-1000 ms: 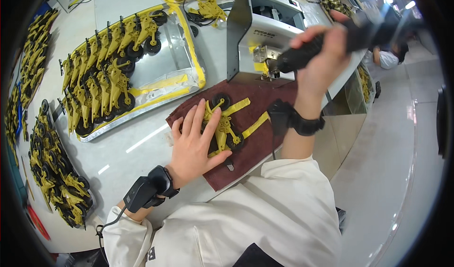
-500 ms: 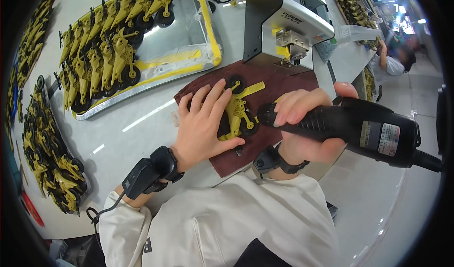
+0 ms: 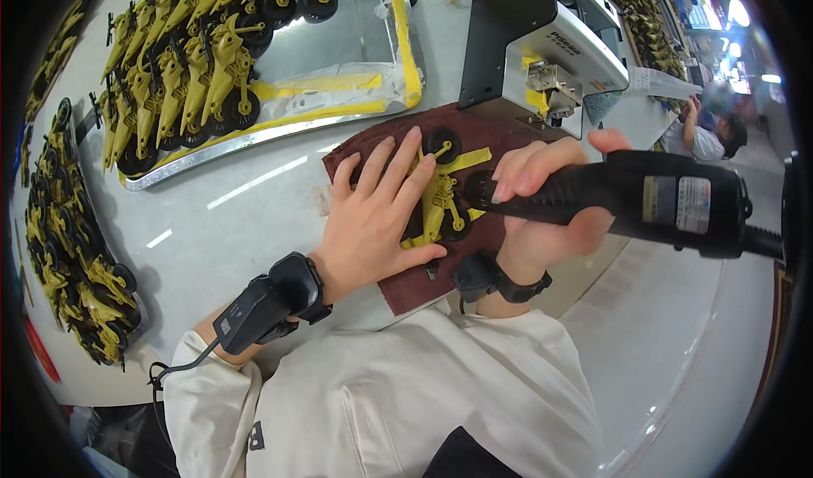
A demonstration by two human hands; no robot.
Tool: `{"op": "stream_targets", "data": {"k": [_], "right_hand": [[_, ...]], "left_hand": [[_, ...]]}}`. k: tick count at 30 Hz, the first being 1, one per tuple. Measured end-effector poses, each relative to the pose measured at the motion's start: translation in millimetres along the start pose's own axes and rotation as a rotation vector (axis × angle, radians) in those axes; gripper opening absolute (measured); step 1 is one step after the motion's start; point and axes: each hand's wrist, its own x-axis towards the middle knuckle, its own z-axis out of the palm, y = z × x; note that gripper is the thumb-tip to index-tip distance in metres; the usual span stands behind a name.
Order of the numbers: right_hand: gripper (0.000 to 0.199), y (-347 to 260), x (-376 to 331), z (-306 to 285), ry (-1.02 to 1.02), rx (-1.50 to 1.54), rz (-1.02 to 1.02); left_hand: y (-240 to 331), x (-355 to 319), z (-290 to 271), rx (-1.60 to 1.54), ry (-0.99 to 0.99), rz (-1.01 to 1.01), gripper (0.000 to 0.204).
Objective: The person is using an electric screwdriver and a small press machine to assemble small yellow toy motorcycle components on a factory workbench.
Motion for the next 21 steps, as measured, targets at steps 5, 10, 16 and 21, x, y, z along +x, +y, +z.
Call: {"op": "stream_targets", "data": {"k": [5,10,16,21], "right_hand": [[0.07,5,-5,1,-0.032,-0.012,-0.048],[0.066,6,-3,-2,-0.006,0.066,0.042],[0.062,-12,18,-29,0.094,0.112,-0.243],[0.054,-28,84,-43,0.484,-0.263,-0.449]], "left_hand": [[-1,2,1,-0.002,0.0,0.005,0.096],[0,3,-1,0.04,0.0,0.01,0.091],[-1,0,0,0.018,0.001,0.006,0.092],[0,2,-3,0.015,0.007,0.019,0.091]]}}
